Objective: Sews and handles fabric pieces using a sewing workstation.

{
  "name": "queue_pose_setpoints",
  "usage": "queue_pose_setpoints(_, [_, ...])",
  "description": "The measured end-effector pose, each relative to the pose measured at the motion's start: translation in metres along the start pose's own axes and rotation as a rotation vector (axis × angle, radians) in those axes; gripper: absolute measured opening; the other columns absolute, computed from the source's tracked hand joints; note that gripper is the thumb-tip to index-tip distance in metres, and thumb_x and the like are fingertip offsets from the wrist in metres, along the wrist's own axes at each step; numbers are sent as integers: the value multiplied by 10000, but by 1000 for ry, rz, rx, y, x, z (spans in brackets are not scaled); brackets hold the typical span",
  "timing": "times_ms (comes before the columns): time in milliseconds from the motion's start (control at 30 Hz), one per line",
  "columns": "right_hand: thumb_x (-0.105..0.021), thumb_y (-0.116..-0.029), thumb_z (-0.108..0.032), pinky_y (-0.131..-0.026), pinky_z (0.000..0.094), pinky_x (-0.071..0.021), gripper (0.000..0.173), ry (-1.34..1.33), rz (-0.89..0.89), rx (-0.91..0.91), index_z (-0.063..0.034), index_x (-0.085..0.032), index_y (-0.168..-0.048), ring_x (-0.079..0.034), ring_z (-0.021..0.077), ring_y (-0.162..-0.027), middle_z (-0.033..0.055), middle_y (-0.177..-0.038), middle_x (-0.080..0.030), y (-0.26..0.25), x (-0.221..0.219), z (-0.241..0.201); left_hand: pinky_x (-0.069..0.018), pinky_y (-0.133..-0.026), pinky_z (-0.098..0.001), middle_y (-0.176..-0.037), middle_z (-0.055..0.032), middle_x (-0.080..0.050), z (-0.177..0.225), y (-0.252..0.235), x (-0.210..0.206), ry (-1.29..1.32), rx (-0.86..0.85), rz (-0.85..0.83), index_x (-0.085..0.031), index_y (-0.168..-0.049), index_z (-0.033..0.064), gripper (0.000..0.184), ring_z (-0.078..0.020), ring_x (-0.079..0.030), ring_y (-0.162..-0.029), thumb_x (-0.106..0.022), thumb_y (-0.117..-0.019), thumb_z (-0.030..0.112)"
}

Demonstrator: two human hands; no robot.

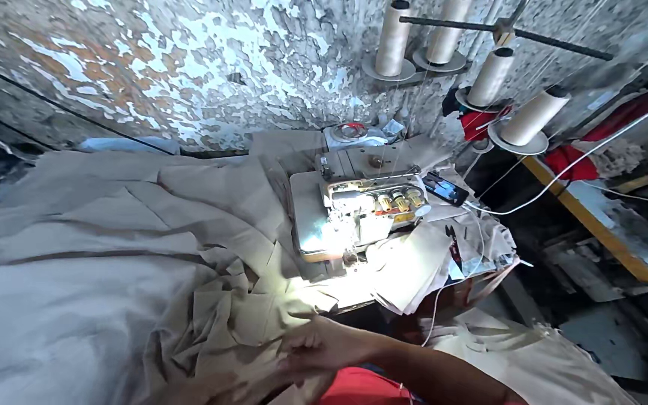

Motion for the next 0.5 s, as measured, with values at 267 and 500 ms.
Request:
queue_pose_setpoints(267, [-552,-1035,-138,-865,458,-537,286,187,173,-339,84,-655,-1182,-683,274,-900,217,-990,-706,-7,32,73,-423,-1082,-619,-1472,-182,-566,-41,-82,4,-234,2,100,-711,-1228,-5,331,-410,-570,-1315,-547,-1069,235])
queue_pose_setpoints(500, [-569,-1033,-234,-806,447,-523,300,341,236,-437,27,-690,-1117,-653,239,-815,155,-884,-694,-6,45,91,-443,-1079,-549,-1464,-188,-561,-60,-117,4,-198,-25,7,-745,-1096,-20,302,-364,-588,-1285,-616,-1034,246])
Point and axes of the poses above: each hand's wrist, its own y-axis away from the middle knuckle, its own x-axis out of the back of the hand, z = x × y, the point moved 10 cm from there along -y, towards the middle knuckle
